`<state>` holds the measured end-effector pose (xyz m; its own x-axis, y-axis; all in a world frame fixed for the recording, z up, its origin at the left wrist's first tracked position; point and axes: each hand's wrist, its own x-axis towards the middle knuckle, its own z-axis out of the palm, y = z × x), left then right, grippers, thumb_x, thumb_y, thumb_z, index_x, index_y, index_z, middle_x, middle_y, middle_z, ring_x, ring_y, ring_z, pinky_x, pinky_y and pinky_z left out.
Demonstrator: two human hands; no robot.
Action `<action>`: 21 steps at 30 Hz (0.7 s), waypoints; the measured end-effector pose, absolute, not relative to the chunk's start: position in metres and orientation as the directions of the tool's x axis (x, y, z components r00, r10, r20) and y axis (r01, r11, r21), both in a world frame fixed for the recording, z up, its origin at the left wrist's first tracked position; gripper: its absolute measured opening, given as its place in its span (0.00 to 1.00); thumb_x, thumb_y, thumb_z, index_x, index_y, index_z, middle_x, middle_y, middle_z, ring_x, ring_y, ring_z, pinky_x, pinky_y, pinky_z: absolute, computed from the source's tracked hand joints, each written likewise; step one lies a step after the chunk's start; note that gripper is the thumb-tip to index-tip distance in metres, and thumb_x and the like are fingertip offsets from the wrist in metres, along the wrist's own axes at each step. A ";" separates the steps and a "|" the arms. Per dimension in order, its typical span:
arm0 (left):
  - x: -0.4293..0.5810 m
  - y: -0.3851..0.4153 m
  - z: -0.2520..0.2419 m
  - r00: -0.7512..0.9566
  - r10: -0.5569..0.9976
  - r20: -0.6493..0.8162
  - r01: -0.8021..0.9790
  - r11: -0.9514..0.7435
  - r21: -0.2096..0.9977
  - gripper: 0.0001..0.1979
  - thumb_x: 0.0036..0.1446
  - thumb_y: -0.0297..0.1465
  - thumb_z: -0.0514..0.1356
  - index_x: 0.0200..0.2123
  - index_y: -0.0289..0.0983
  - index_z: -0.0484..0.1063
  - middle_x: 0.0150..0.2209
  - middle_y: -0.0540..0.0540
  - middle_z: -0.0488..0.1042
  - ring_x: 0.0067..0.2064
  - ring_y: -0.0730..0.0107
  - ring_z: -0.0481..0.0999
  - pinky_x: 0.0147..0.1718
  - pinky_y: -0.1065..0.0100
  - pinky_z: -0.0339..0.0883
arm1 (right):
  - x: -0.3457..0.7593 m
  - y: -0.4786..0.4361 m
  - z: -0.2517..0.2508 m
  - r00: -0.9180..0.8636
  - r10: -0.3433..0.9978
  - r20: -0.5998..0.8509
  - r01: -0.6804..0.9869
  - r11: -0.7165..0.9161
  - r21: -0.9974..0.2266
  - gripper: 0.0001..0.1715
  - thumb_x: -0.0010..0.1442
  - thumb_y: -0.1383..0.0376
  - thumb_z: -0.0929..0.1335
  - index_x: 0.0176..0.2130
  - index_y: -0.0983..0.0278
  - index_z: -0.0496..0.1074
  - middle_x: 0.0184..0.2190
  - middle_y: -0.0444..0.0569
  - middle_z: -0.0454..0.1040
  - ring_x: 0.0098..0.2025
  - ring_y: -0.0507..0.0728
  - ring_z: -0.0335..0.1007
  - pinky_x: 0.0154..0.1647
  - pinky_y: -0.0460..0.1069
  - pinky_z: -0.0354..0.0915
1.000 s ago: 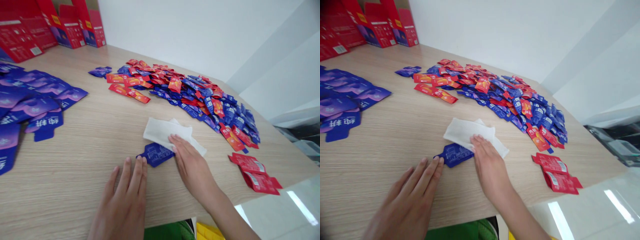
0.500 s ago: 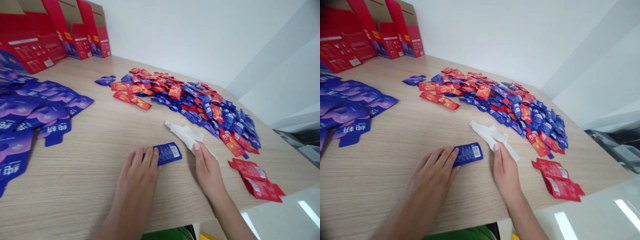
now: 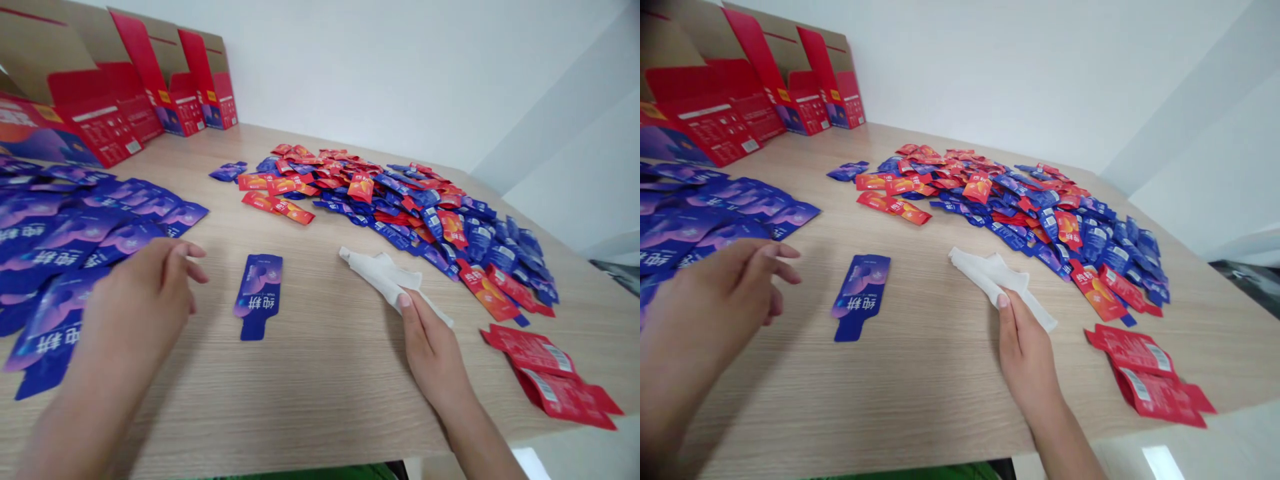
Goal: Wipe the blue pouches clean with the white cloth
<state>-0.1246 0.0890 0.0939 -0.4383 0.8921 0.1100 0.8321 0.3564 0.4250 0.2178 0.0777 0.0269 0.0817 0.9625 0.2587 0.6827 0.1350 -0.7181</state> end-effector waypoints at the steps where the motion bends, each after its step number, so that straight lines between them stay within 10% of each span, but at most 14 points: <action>1: -0.133 0.090 0.094 -0.453 0.883 0.121 0.832 0.370 0.414 0.28 0.66 0.50 0.34 0.40 0.48 0.71 0.33 0.46 0.80 0.34 0.51 0.81 0.38 0.51 0.68 | 0.217 0.077 0.028 0.074 0.965 0.252 0.681 0.136 -0.720 0.31 0.78 0.43 0.59 0.60 0.57 0.79 0.61 0.52 0.82 0.65 0.65 0.76 0.66 0.57 0.68; 8: -0.088 0.073 0.065 -0.168 0.985 0.046 0.913 0.138 0.385 0.35 0.62 0.56 0.47 0.60 0.38 0.70 0.54 0.34 0.80 0.55 0.40 0.79 0.51 0.44 0.74 | 0.217 0.077 0.028 0.058 0.969 0.239 0.680 0.137 -0.720 0.31 0.78 0.44 0.58 0.61 0.58 0.78 0.61 0.52 0.81 0.65 0.65 0.75 0.66 0.58 0.68; 11: -0.061 0.070 0.057 -0.048 0.994 0.101 0.995 0.039 0.087 0.36 0.68 0.47 0.47 0.70 0.31 0.64 0.65 0.29 0.74 0.62 0.36 0.74 0.53 0.41 0.75 | 0.218 0.076 0.028 0.043 0.970 0.237 0.668 0.149 -0.729 0.31 0.79 0.45 0.59 0.62 0.57 0.77 0.63 0.52 0.80 0.67 0.66 0.74 0.69 0.59 0.66; 21: -0.110 0.092 0.066 -0.117 0.992 0.055 0.974 0.126 -0.188 0.37 0.72 0.43 0.37 0.65 0.21 0.68 0.58 0.20 0.74 0.59 0.31 0.73 0.54 0.43 0.72 | 0.218 0.076 0.029 0.018 0.972 0.236 0.644 0.169 -0.746 0.28 0.79 0.47 0.60 0.64 0.55 0.77 0.63 0.50 0.80 0.65 0.66 0.75 0.69 0.60 0.67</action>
